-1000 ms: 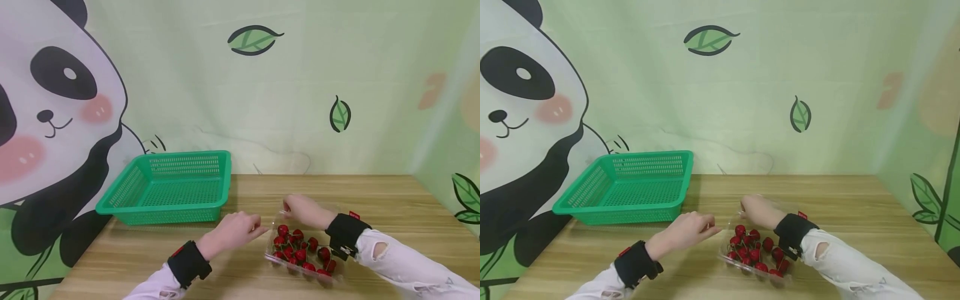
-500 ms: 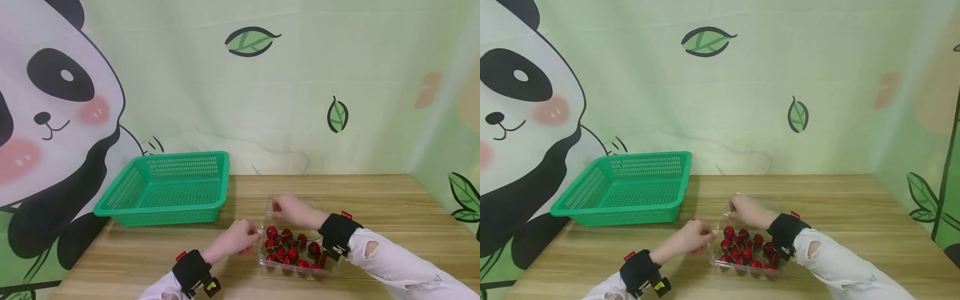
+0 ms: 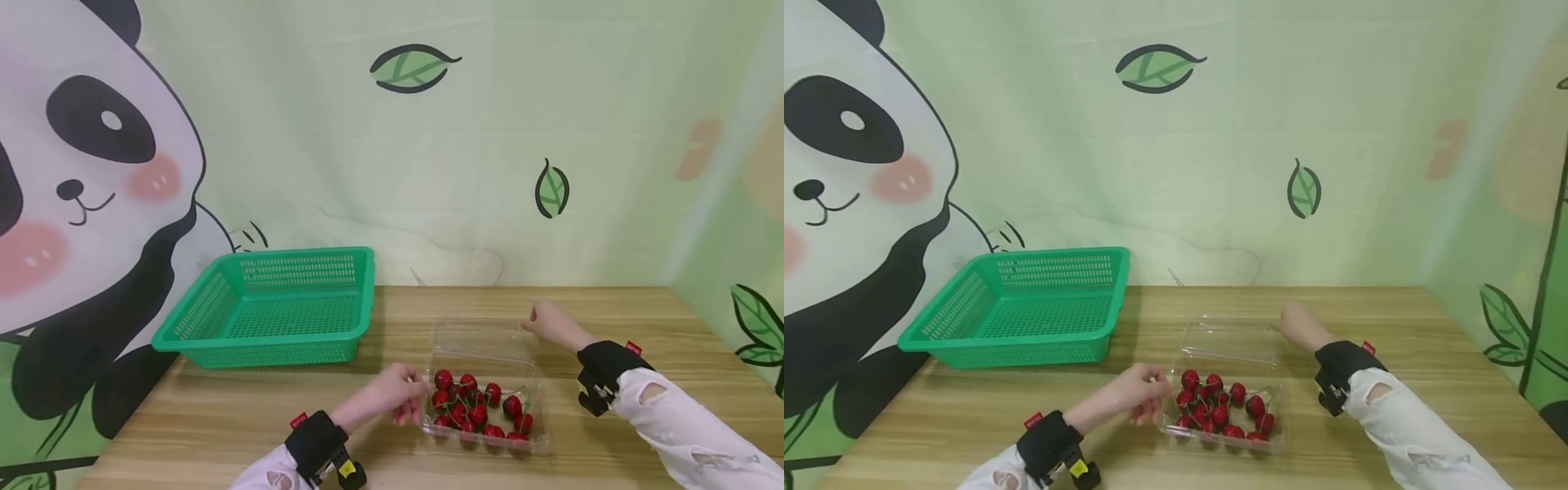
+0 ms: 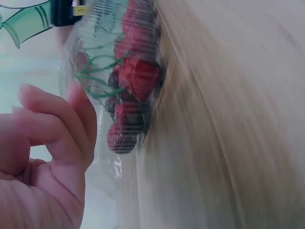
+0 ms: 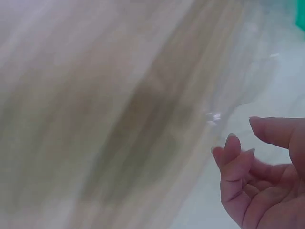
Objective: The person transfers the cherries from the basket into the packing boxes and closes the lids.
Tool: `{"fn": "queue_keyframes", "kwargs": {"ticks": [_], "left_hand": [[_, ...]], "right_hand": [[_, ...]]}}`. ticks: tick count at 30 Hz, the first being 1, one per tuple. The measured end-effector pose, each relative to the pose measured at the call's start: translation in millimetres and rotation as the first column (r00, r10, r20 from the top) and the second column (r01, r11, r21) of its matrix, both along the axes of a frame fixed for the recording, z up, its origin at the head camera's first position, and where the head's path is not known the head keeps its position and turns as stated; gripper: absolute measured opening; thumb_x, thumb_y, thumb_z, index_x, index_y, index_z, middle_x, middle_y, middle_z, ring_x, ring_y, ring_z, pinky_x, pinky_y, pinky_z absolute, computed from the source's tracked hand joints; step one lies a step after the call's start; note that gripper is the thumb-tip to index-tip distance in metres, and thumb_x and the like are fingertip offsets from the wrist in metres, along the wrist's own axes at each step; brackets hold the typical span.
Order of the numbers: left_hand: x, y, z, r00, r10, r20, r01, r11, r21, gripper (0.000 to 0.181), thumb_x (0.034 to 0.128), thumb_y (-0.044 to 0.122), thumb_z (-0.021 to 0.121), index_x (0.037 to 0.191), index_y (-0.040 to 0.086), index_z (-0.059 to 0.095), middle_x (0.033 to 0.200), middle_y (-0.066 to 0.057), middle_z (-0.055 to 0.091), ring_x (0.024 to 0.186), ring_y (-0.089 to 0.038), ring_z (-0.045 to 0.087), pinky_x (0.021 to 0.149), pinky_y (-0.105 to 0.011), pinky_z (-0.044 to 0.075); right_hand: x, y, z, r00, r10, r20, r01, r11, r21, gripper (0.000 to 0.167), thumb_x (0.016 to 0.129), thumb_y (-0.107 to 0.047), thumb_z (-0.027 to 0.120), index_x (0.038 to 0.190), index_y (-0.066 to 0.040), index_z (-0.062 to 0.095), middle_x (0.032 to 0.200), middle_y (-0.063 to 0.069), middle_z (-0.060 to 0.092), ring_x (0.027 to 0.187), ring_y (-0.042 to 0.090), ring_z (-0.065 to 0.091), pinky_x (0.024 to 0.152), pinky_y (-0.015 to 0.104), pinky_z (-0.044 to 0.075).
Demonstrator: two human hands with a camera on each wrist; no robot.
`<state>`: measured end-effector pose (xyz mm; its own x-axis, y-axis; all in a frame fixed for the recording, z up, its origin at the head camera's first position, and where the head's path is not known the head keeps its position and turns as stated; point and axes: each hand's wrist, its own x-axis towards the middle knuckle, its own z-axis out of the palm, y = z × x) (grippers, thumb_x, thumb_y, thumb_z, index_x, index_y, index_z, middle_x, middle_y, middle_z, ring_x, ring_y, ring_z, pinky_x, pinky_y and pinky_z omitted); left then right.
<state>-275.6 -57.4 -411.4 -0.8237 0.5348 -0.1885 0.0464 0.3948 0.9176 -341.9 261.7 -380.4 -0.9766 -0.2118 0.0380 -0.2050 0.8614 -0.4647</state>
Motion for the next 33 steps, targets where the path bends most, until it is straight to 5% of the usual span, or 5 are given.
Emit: {"fn": "queue_keyframes", "kwargs": {"ticks": [9, 15, 22, 30, 33], "left_hand": [[4.6, 0.4, 0.2, 0.998, 0.030, 0.063, -0.036, 0.995, 0.097, 0.022, 0.1051, 0.006, 0.052, 0.083, 0.009, 0.048, 0.054, 0.002, 0.054, 0.039, -0.001, 0.047, 0.041, -0.015, 0.041], [1.8, -3.1, 0.0, 0.998, 0.059, 0.037, -0.063, 0.990, 0.127, 0.018, 0.1042, 0.006, 0.054, 0.086, 0.004, 0.052, 0.055, 0.003, 0.054, 0.039, -0.001, 0.048, 0.041, -0.015, 0.042], [-7.9, -7.3, -1.6, 0.994, 0.106, 0.003, -0.106, 0.988, 0.114, 0.018, 0.1053, 0.006, 0.052, 0.092, -0.005, 0.056, 0.056, 0.004, 0.054, 0.040, -0.001, 0.047, 0.042, -0.015, 0.041], [-24.6, -4.2, -3.0, 0.987, 0.159, -0.029, -0.154, 0.981, 0.115, 0.023, 0.1058, 0.005, 0.050, 0.083, 0.001, 0.053, 0.055, 0.005, 0.054, 0.040, -0.001, 0.048, 0.042, -0.015, 0.041], [-31.5, -2.0, -3.9, 0.980, 0.201, -0.015, -0.197, 0.972, 0.127, 0.024, 0.1061, 0.005, 0.050, 0.082, 0.004, 0.050, 0.055, 0.004, 0.054, 0.040, -0.001, 0.048, 0.043, -0.015, 0.041]], "right_hand": [[-0.8, 9.1, -14.7, 0.994, -0.018, 0.108, 0.035, 0.987, -0.157, 0.048, 0.100, -0.013, 0.061, 0.052, -0.010, 0.053, 0.046, -0.011, 0.037, 0.045, 0.006, 0.034, 0.050, 0.023, 0.030], [-5.4, 5.9, -10.4, 0.985, -0.060, 0.159, 0.112, 0.934, -0.341, 0.024, 0.102, -0.007, 0.058, 0.092, 0.015, 0.062, 0.067, 0.005, 0.063, 0.049, 0.003, 0.049, 0.049, 0.020, 0.038], [-4.2, -3.3, 11.0, 0.993, -0.114, 0.035, 0.118, 0.889, -0.442, 0.025, 0.104, -0.007, 0.059, 0.113, 0.016, 0.054, 0.091, 0.020, 0.069, 0.062, 0.007, 0.061, 0.055, 0.023, 0.052], [9.8, -7.5, 23.5, 0.998, -0.015, -0.057, -0.020, 0.825, -0.565, 0.021, 0.103, -0.001, 0.058, 0.114, 0.016, 0.053, 0.101, 0.017, 0.066, 0.073, -0.001, 0.067, 0.067, 0.022, 0.060], [18.0, -8.6, 20.7, 0.994, 0.025, -0.103, -0.078, 0.831, -0.550, 0.016, 0.102, 0.002, 0.060, 0.111, 0.014, 0.055, 0.102, 0.022, 0.068, 0.077, -0.002, 0.068, 0.071, 0.022, 0.061]]}}
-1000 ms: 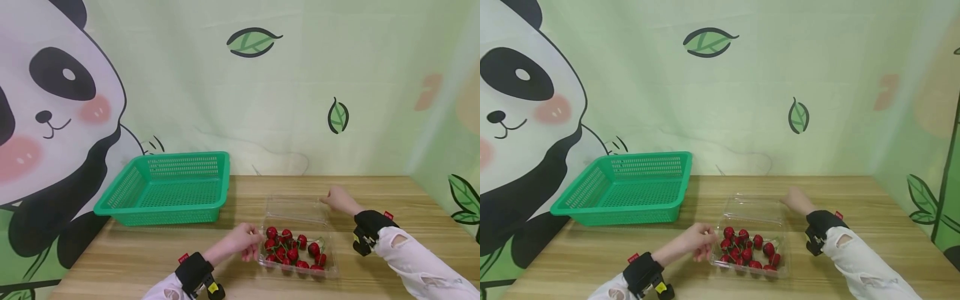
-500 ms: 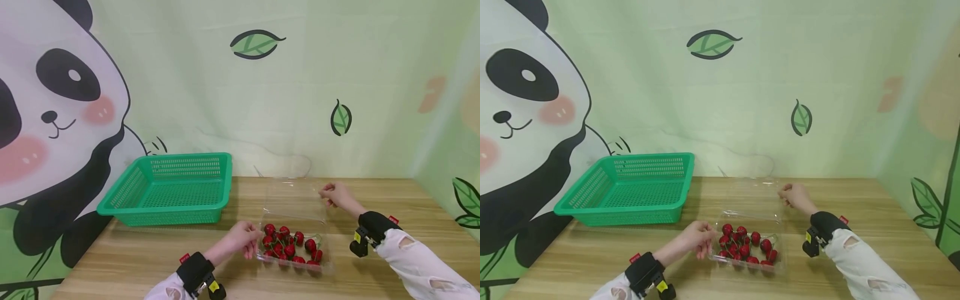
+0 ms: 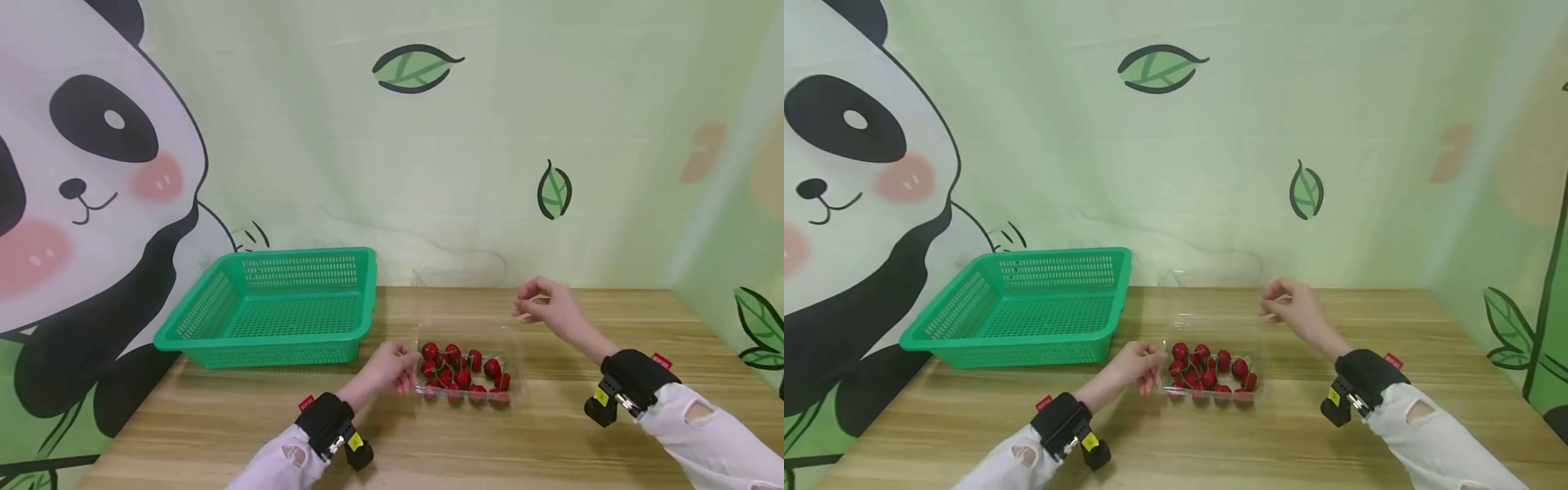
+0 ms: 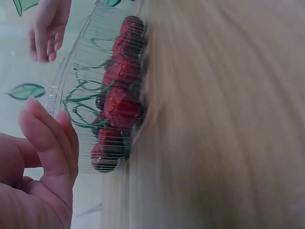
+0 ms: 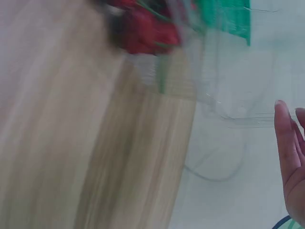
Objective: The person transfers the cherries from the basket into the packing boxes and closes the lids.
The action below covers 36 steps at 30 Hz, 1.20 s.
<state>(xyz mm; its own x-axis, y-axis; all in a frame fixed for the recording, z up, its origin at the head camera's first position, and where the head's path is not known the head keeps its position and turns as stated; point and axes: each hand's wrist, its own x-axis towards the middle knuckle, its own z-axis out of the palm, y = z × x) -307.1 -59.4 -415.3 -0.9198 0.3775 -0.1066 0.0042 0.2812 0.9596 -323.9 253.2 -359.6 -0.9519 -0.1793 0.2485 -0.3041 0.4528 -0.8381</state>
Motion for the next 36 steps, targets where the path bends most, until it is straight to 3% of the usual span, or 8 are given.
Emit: {"fn": "queue_keyframes", "kwargs": {"ticks": [5, 9, 13, 17, 20, 27, 33, 36], "left_hand": [[-8.9, 0.7, -1.9, 0.998, 0.054, 0.033, -0.055, 0.998, 0.011, 0.022, 0.1074, 0.007, 0.050, 0.086, 0.003, 0.053, 0.057, 0.003, 0.054, 0.042, -0.003, 0.047, 0.044, -0.016, 0.041], [-8.4, -3.1, -1.2, 0.997, 0.073, 0.025, -0.073, 0.997, -0.011, 0.024, 0.1101, 0.015, 0.045, 0.095, -0.001, 0.055, 0.061, 0.001, 0.058, 0.045, -0.006, 0.050, 0.047, -0.019, 0.043], [-3.3, -9.3, 4.4, 0.993, 0.103, 0.063, -0.103, 0.995, -0.010, 0.046, 0.1127, 0.036, 0.036, 0.113, -0.005, 0.055, 0.069, -0.002, 0.061, 0.050, -0.010, 0.053, 0.054, -0.024, 0.044], [2.3, -14.2, 10.5, 0.983, 0.114, 0.141, -0.117, 0.993, 0.015, 0.072, 0.1074, 0.060, 0.030, 0.125, -0.007, 0.050, 0.073, -0.002, 0.062, 0.054, -0.012, 0.053, 0.056, -0.025, 0.044], [5.9, -14.5, 13.2, 0.980, 0.123, 0.156, -0.125, 0.992, 0.001, 0.078, 0.1030, 0.067, 0.032, 0.126, -0.005, 0.048, 0.075, -0.002, 0.063, 0.055, -0.013, 0.055, 0.056, -0.025, 0.043], [14.5, -5.8, 14.3, 0.980, 0.094, 0.173, -0.092, 0.996, -0.015, 0.060, 0.1010, 0.052, 0.039, 0.123, -0.003, 0.043, 0.082, -0.005, 0.062, 0.056, -0.014, 0.057, 0.053, -0.025, 0.045], [19.0, -6.9, 9.7, 0.989, 0.008, 0.149, -0.009, 1.000, 0.006, 0.056, 0.0976, 0.030, 0.045, 0.137, -0.009, 0.048, 0.083, -0.004, 0.064, 0.059, -0.012, 0.058, 0.056, -0.023, 0.047], [19.4, -8.5, 7.1, 0.988, -0.032, 0.154, 0.031, 0.999, 0.009, 0.049, 0.0966, 0.024, 0.047, 0.134, -0.009, 0.051, 0.080, -0.002, 0.068, 0.058, -0.009, 0.059, 0.055, -0.021, 0.046]], "right_hand": [[12.3, 1.5, -12.6, 0.992, 0.043, -0.115, -0.028, 0.991, 0.132, 0.009, 0.098, 0.005, 0.065, 0.103, 0.010, 0.060, 0.097, 0.023, 0.071, 0.083, 0.009, 0.072, 0.072, 0.027, 0.062], [18.4, 1.8, -20.9, 0.983, 0.035, -0.183, 0.003, 0.979, 0.206, 0.008, 0.094, 0.005, 0.069, 0.100, 0.005, 0.063, 0.096, 0.018, 0.071, 0.084, 0.018, 0.072, 0.071, 0.025, 0.060], [19.9, 1.8, -24.2, 0.974, 0.036, -0.225, 0.019, 0.971, 0.240, 0.010, 0.092, 0.006, 0.071, 0.099, 0.003, 0.065, 0.097, 0.016, 0.072, 0.087, 0.019, 0.070, 0.071, 0.022, 0.058], [21.8, 3.3, -27.3, 0.965, 0.054, -0.255, 0.020, 0.960, 0.278, 0.012, 0.090, 0.009, 0.072, 0.098, 0.001, 0.066, 0.096, 0.014, 0.072, 0.088, 0.021, 0.070, 0.072, 0.024, 0.057], [23.3, 4.6, -31.3, 0.957, 0.079, -0.279, 0.011, 0.952, 0.305, 0.014, 0.088, 0.011, 0.072, 0.097, 0.001, 0.067, 0.095, 0.012, 0.072, 0.087, 0.022, 0.070, 0.071, 0.025, 0.057], [22.9, 6.1, -39.2, 0.932, 0.118, -0.342, -0.003, 0.948, 0.318, 0.018, 0.085, 0.016, 0.071, 0.092, -0.001, 0.066, 0.093, 0.011, 0.070, 0.084, 0.018, 0.068, 0.068, 0.026, 0.058], [24.2, 7.5, -49.3, 0.886, 0.165, -0.433, -0.019, 0.947, 0.322, 0.027, 0.081, 0.018, 0.074, 0.087, -0.006, 0.065, 0.089, 0.006, 0.067, 0.080, 0.010, 0.064, 0.062, 0.023, 0.054], [26.1, 7.4, -53.5, 0.887, 0.164, -0.431, -0.019, 0.947, 0.322, 0.028, 0.081, 0.019, 0.073, 0.086, -0.008, 0.065, 0.091, 0.006, 0.066, 0.081, 0.010, 0.063, 0.063, 0.022, 0.054]]}}
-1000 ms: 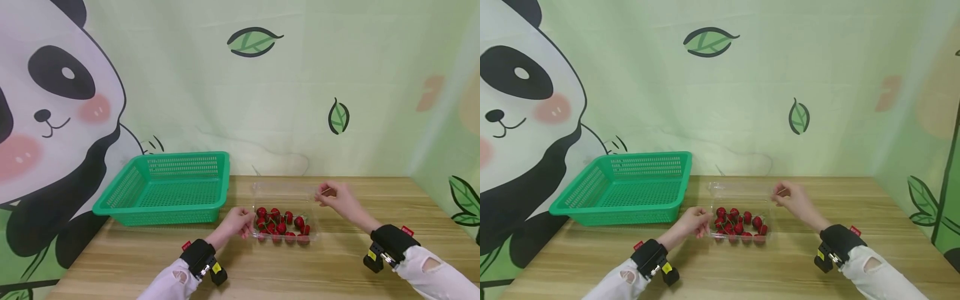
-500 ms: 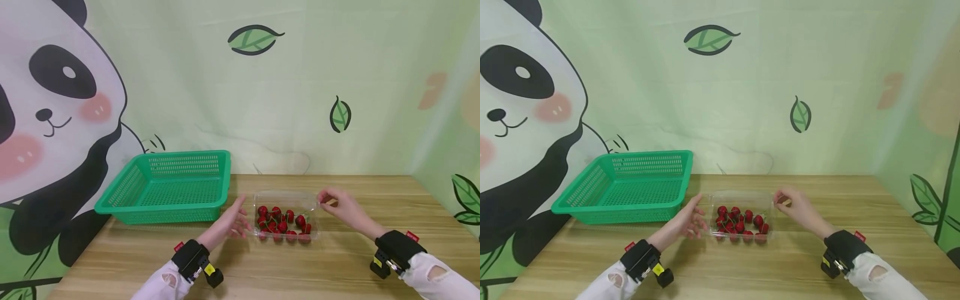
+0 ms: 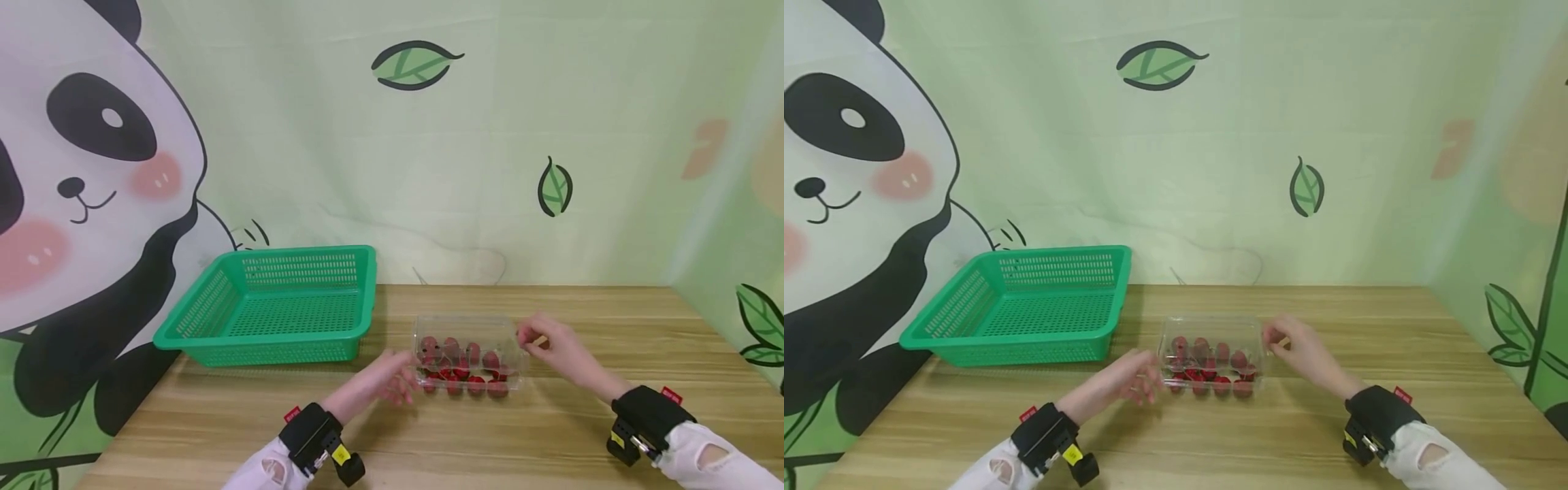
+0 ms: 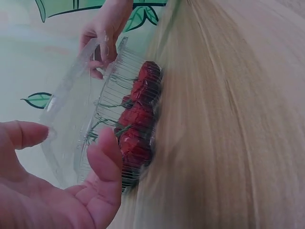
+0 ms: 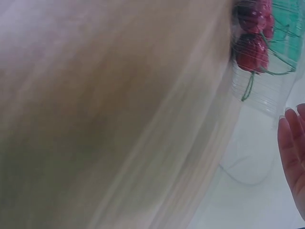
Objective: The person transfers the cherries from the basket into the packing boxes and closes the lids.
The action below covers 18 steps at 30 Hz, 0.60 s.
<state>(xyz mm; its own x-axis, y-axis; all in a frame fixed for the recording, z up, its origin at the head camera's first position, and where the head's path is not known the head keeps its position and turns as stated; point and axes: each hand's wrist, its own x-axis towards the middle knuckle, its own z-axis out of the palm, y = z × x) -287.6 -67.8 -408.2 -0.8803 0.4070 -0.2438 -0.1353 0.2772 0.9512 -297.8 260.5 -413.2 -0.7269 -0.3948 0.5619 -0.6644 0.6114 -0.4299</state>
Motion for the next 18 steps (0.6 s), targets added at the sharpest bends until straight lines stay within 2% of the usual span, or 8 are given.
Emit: {"fn": "queue_keyframes", "kwargs": {"ticks": [5, 10, 13, 18], "left_hand": [[-0.7, -1.8, -6.0, 0.997, -0.066, 0.029, 0.066, 0.998, -0.014, 0.035, 0.0982, 0.021, 0.047, 0.121, -0.004, 0.056, 0.072, 0.003, 0.067, 0.056, -0.006, 0.058, 0.055, -0.019, 0.045], [-1.9, -2.6, -10.2, 0.993, -0.100, 0.064, 0.100, 0.995, 0.003, 0.018, 0.0958, 0.019, 0.049, 0.093, 0.006, 0.060, 0.064, 0.006, 0.063, 0.055, -0.005, 0.054, 0.055, -0.018, 0.042], [-2.3, -2.3, -11.7, 0.990, -0.109, 0.085, 0.106, 0.993, 0.041, 0.018, 0.0952, 0.017, 0.048, 0.081, 0.011, 0.057, 0.060, 0.007, 0.062, 0.052, -0.004, 0.052, 0.053, -0.018, 0.041], [-1.6, -1.6, -12.5, 0.988, -0.119, 0.098, 0.107, 0.987, 0.119, 0.025, 0.0970, 0.013, 0.047, 0.074, 0.015, 0.055, 0.055, 0.009, 0.057, 0.048, -0.001, 0.049, 0.052, -0.016, 0.040]], "right_hand": [[2.2, -1.1, -4.3, 0.999, -0.019, 0.033, 0.019, 1.000, 0.003, 0.028, 0.083, 0.019, 0.071, 0.086, -0.008, 0.065, 0.095, 0.009, 0.067, 0.083, 0.012, 0.065, 0.064, 0.023, 0.056], [3.6, -2.2, -5.6, 0.999, -0.024, 0.021, 0.024, 1.000, 0.007, 0.030, 0.083, 0.021, 0.069, 0.084, -0.009, 0.065, 0.097, 0.011, 0.069, 0.083, 0.015, 0.066, 0.064, 0.023, 0.055], [4.0, -2.7, -6.4, 0.999, -0.035, 0.024, 0.035, 0.999, 0.000, 0.031, 0.084, 0.022, 0.067, 0.083, -0.009, 0.064, 0.098, 0.012, 0.069, 0.084, 0.013, 0.066, 0.064, 0.022, 0.056], [4.4, -2.9, -8.6, 0.999, -0.040, 0.020, 0.040, 0.999, -0.014, 0.032, 0.085, 0.022, 0.066, 0.082, -0.010, 0.063, 0.098, 0.011, 0.068, 0.085, 0.007, 0.063, 0.063, 0.022, 0.054]]}}
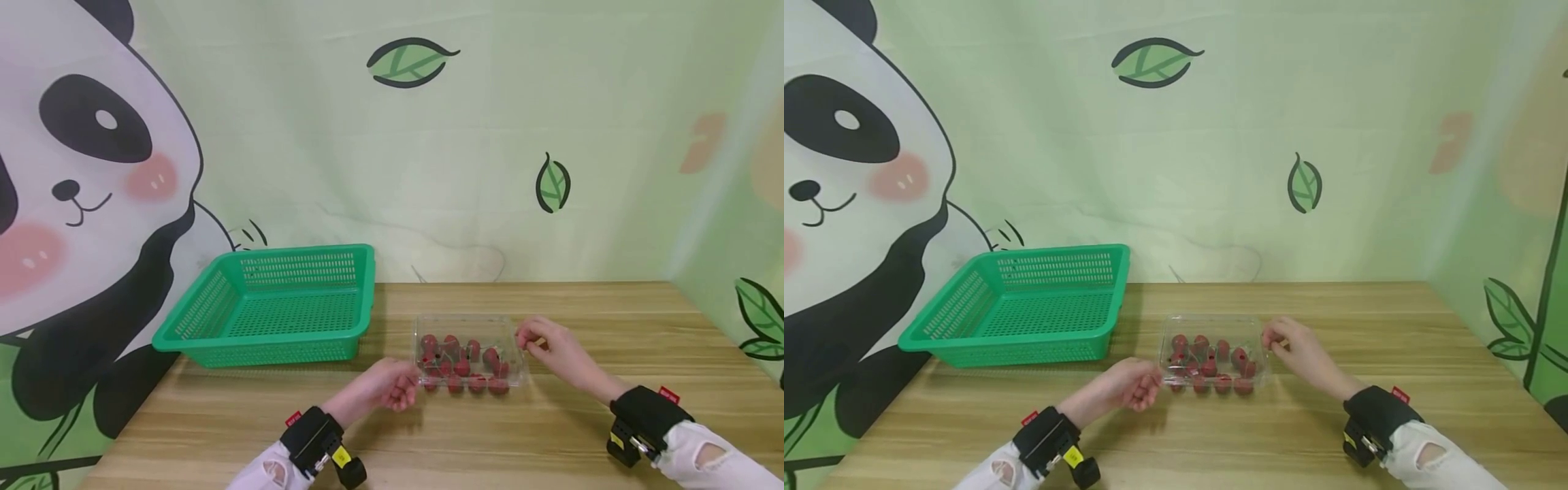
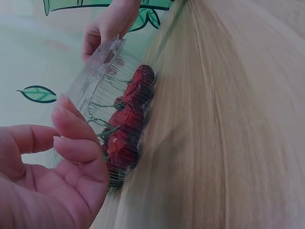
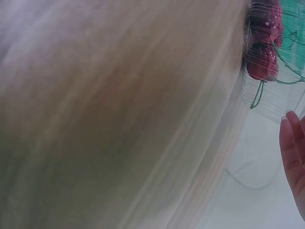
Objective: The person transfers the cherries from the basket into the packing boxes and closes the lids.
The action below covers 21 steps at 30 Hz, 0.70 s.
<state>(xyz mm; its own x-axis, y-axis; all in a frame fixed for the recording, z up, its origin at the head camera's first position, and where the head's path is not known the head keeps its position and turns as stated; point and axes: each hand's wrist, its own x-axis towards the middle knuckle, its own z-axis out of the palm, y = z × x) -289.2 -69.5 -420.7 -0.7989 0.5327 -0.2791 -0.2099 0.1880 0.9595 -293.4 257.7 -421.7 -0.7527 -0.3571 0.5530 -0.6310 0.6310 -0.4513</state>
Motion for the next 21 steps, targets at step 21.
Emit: {"fn": "queue_keyframes", "kwargs": {"ticks": [21], "left_hand": [[-2.2, 3.0, -2.3, 0.989, 0.145, -0.007, -0.143, 0.983, 0.116, 0.026, 0.1022, 0.006, 0.044, 0.080, 0.011, 0.055, 0.058, 0.009, 0.058, 0.051, 0.000, 0.050, 0.055, -0.015, 0.041]], "right_hand": [[6.8, -6.1, 6.6, 0.863, 0.009, 0.506, 0.129, 0.963, -0.237, 0.022, 0.103, 0.002, 0.056, 0.118, 0.016, 0.050, 0.105, 0.021, 0.063, 0.083, 0.006, 0.065, 0.072, 0.027, 0.060]]}}
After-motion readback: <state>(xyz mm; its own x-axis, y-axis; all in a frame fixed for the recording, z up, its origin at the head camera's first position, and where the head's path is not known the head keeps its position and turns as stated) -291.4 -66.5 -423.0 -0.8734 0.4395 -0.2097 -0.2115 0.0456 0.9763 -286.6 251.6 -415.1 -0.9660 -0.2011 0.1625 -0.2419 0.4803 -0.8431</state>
